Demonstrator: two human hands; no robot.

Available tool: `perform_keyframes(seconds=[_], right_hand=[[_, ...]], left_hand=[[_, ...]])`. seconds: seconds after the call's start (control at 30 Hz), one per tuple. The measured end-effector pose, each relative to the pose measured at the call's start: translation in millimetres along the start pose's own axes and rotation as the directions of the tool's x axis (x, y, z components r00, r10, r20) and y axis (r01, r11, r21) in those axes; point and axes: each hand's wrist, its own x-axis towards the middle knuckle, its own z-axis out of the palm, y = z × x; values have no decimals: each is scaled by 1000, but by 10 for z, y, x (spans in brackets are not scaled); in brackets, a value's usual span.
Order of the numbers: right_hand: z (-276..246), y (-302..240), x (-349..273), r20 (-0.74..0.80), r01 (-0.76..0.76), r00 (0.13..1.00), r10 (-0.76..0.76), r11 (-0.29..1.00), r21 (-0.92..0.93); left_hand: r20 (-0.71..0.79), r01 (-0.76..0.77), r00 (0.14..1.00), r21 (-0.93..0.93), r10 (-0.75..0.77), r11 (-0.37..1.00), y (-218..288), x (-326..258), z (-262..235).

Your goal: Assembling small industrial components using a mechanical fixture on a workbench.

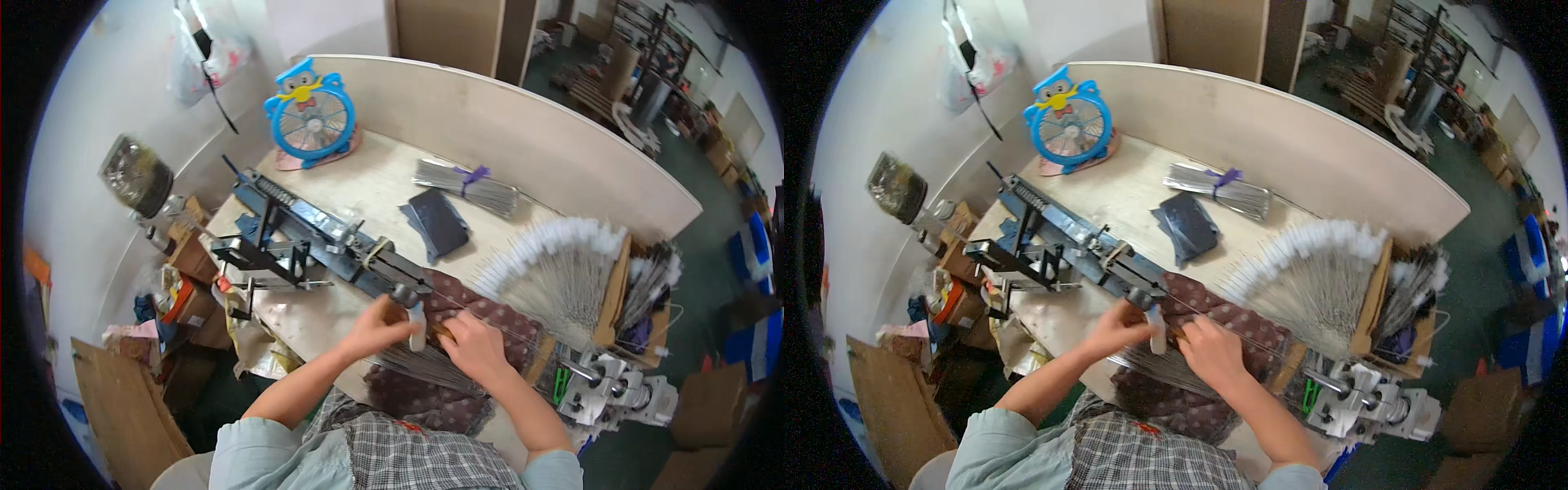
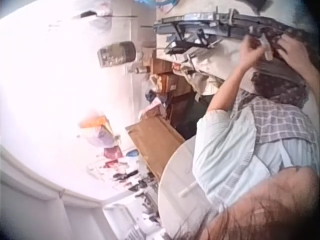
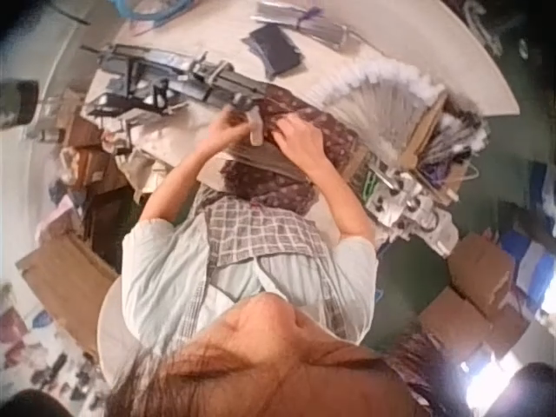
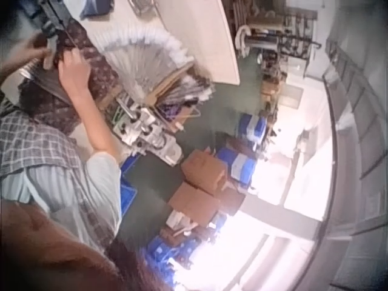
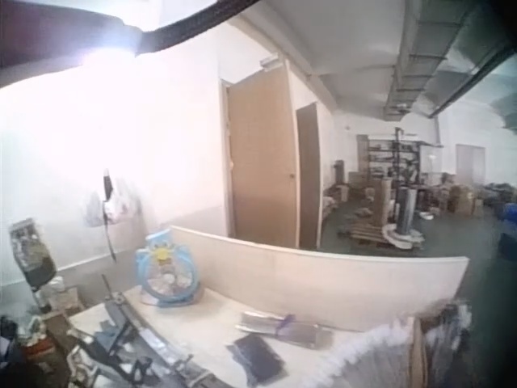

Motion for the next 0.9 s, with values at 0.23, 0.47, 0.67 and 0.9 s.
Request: perform_keyframes(seconds=[0.23,0.47,0.67,0.9], right_hand=[[-136,-19,-27,13,-32,999,32,999,9],[-268,-115,-39,36,-9,999,9,1000,0],[-660,-232,-2,-70,4,998,-7,999,-43],[-861,-18,12,-26,-354,929,368,910,216]], left_hand=[[-153,211,812,-823,-564,527,-344,-248,-1124],[-160,171,828,-841,-537,514,-516,-168,-1244],[-422,-30,851,-633,-312,773,-319,-231,-859],[221,206,972,-655,-76,727,685,-185,643]])
